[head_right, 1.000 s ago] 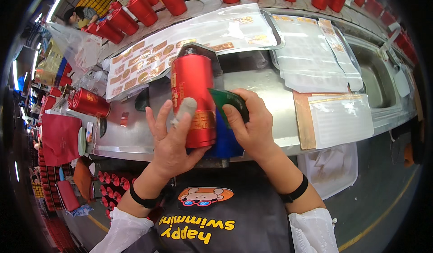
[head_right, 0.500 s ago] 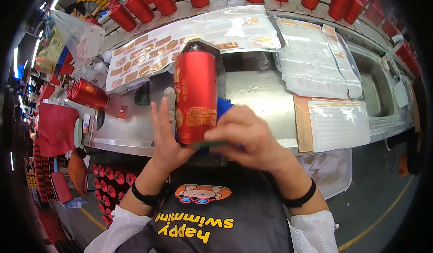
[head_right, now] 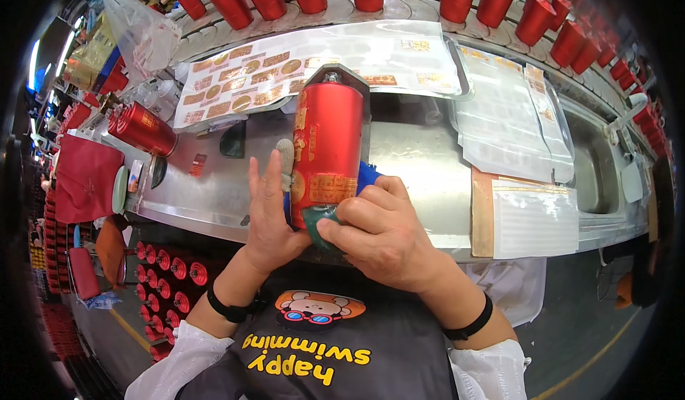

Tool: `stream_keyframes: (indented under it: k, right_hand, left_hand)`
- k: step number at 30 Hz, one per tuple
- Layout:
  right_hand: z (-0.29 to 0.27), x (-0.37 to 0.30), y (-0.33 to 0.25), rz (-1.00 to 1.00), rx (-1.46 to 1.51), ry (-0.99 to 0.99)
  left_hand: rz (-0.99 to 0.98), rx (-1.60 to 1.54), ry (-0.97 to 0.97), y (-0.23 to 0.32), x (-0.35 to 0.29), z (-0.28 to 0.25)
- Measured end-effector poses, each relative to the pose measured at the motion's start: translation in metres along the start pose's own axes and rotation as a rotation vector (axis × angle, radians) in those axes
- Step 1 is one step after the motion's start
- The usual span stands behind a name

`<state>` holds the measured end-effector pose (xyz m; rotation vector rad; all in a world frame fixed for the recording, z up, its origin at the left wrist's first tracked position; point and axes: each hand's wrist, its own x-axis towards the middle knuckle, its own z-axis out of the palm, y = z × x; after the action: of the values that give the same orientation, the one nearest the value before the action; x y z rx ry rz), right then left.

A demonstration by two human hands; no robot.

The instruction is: Applying decorative labels and scraping them onto red canisters at an industrial workbench.

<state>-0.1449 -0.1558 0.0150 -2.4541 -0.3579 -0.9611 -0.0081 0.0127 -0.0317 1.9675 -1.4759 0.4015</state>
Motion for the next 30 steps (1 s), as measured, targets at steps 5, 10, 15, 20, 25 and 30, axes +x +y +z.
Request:
stream_keyframes:
  k: [5,10,15,20,25,30]
  right_hand:
    - [-0.003,-0.011,0.027,0.102,0.173,0.126]
    - [0.006,-0.02,0.014,0.029,0.143,0.105]
    - [-0.003,-0.022,0.021,0.085,0.211,0.052]
    - [0.003,-0.016,0.024,0.069,0.049,0.118]
    - [-0.006,-0.004,0.041,0.468,0.622,-0.087]
    - [0.006,-0.004,0.045,0.52,0.258,0.28]
  left_hand:
    - [-0.018,-0.036,-0.011,0.001,0.0,-0.002]
    - [-0.132,-0.122,-0.081,-0.001,-0.006,0.0]
    - [-0.121,-0.109,-0.045,-0.002,-0.007,0.002]
    - [-0.142,-0.145,-0.021,-0.001,-0.007,0.003]
    - [-0.309,-0.315,-0.103,-0.001,-0.014,0.004]
    - [-0.317,-0.307,-0.117,-0.004,-0.014,0.006]
